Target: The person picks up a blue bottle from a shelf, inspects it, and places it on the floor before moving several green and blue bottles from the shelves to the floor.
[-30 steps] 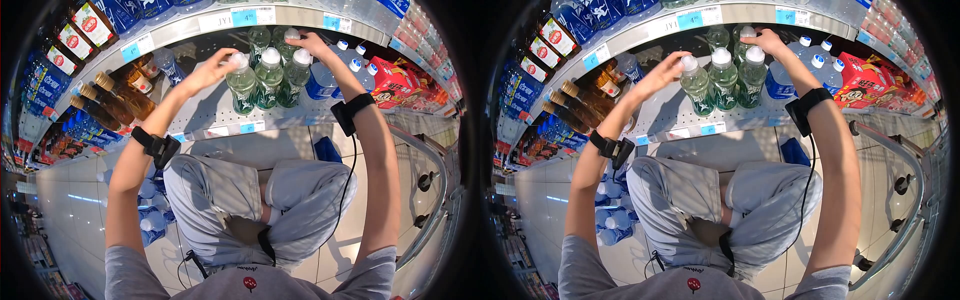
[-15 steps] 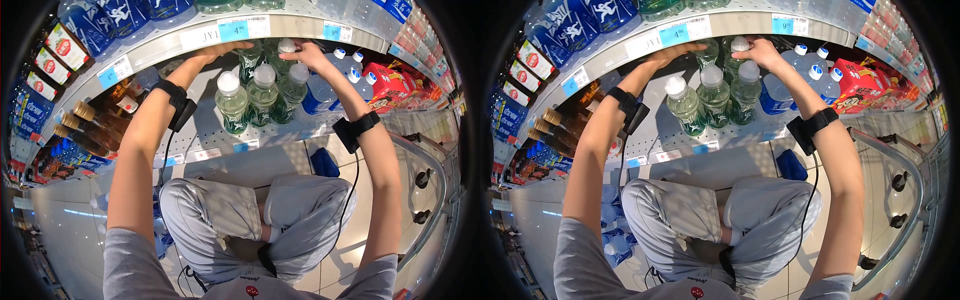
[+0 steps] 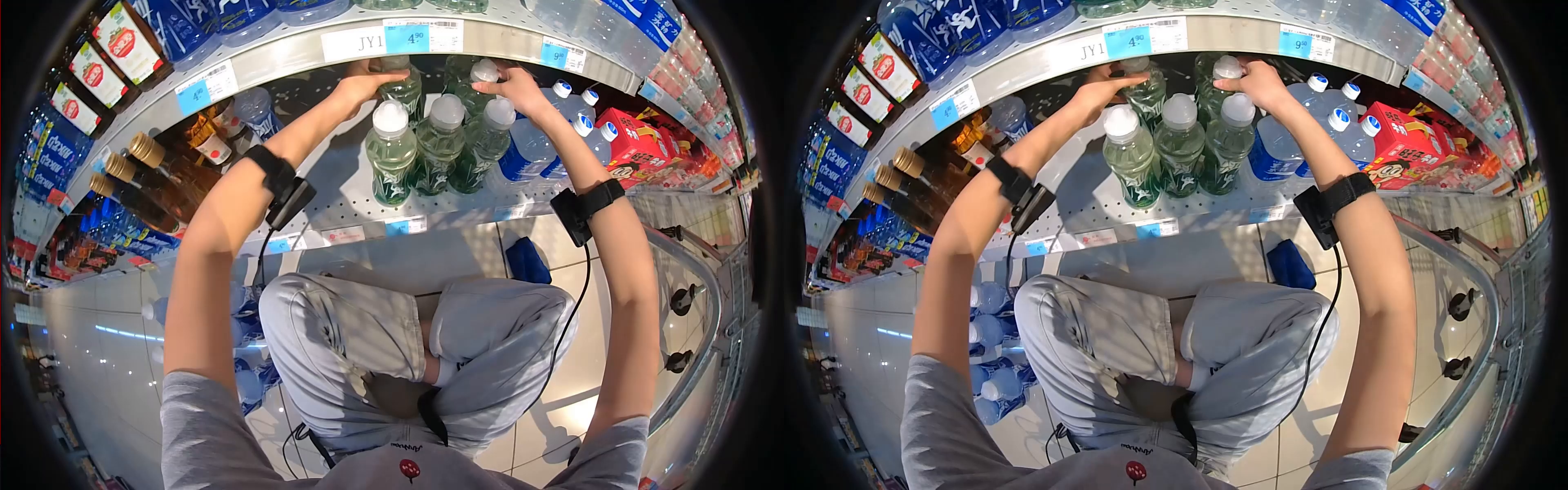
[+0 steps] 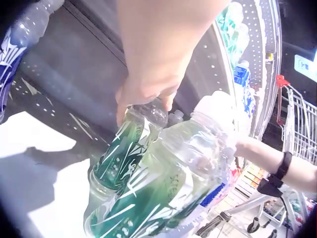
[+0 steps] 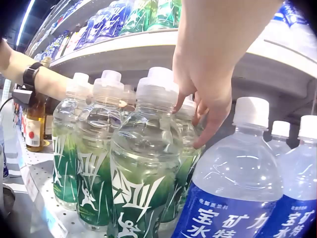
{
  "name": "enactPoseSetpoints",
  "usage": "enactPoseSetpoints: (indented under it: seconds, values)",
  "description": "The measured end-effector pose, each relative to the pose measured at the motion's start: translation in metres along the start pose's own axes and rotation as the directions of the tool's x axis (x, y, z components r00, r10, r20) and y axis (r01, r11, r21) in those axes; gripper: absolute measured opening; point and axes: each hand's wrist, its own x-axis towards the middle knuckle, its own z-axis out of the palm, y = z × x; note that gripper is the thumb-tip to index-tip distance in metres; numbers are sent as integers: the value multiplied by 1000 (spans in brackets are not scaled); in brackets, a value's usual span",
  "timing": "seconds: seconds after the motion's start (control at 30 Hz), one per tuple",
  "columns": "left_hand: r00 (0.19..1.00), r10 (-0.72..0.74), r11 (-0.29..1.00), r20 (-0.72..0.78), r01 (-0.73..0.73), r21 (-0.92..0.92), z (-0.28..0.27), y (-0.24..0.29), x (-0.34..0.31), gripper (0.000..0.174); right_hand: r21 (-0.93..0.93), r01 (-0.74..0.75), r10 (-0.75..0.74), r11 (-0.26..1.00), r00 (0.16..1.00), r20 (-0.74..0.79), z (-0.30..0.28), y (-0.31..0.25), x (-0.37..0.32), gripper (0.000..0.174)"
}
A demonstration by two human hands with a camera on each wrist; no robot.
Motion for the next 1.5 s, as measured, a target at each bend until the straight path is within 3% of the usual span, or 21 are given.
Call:
enactPoseSetpoints:
  seconds: [0.13, 0.17, 0.23, 0.43, 0.5, 0.57, 0.6, 0.63, 0.73, 0.83, 0.87, 0.97, 1.0, 1.27, 1.3, 1.4, 1.5]
  values:
    - [995, 78, 994, 56, -81, 69, -15, 5, -34, 62, -8, -8, 8, 1000, 999, 50, -2, -16, -2, 52]
    - [999, 31, 995, 12, -32, 99, -15, 6, -40, 62, 2, -24, 24, 1000, 1000, 20, -1, -12, 2, 52]
    - [996, 91, 988, 9, -91, 125, -23, 0, -41, 62, 30, -248, 244, 968, 965, 100, -9, -31, 1, 53]
    - [990, 129, 981, 47, -135, 139, -20, 1, -48, 63, -92, 95, -107, 991, 985, -134, -1, -21, 13, 51]
    - [992, 57, 956, 117, -88, 281, -24, 10, -46, 70, -186, 123, -134, 975, 990, -47, 4, -10, 33, 47]
    - [995, 95, 914, 42, -103, 393, -25, -1, -37, 73, -286, 196, -212, 938, 977, -26, 10, -9, 44, 43]
    - [981, 187, 898, 44, -189, 397, -25, -3, -37, 75, -339, 244, -273, 909, 961, -42, 14, -13, 47, 41]
    - [979, 180, 898, 92, -201, 391, -26, -4, -35, 71, -393, 286, -334, 874, 941, -58, 17, -16, 51, 39]
    - [899, 432, 852, 78, -435, 292, -21, -12, -34, 34, -518, 315, -413, 795, 907, -83, 18, -24, 54, 38]
    - [965, 201, 946, 166, -235, 223, -26, -12, -34, 54, -590, 304, -426, 748, 902, -74, 15, -27, 55, 38]
    - [939, 295, 931, 178, -325, 168, -25, -23, -29, 53, -608, 301, -426, 735, 902, -69, 15, -27, 54, 38]
    - [906, 391, 860, 159, -422, 287, -24, -19, -34, 55, -648, 295, -434, 702, 899, -61, 13, -27, 54, 37]
    - [941, 296, 888, 163, -334, 316, -25, -9, -39, 58, -658, 295, -438, 692, 897, -59, 13, -28, 55, 37]
    - [938, 306, 902, 165, -341, 264, -26, -11, -34, 61, -712, 308, -497, 631, 865, -66, 37, -32, 69, 35]
    - [941, 286, 912, 182, -326, 248, -27, -12, -35, 60, -694, 315, -487, 648, 871, -60, 41, -34, 69, 35]
    - [972, 232, 937, 48, -236, 257, -22, -12, -39, 54, -593, 320, -423, 738, 905, -38, 46, -43, 62, 35]
    - [976, 202, 974, 77, -208, 91, -21, -18, -37, 52, -408, 270, -278, 872, 960, 39, 42, -59, 41, 31]
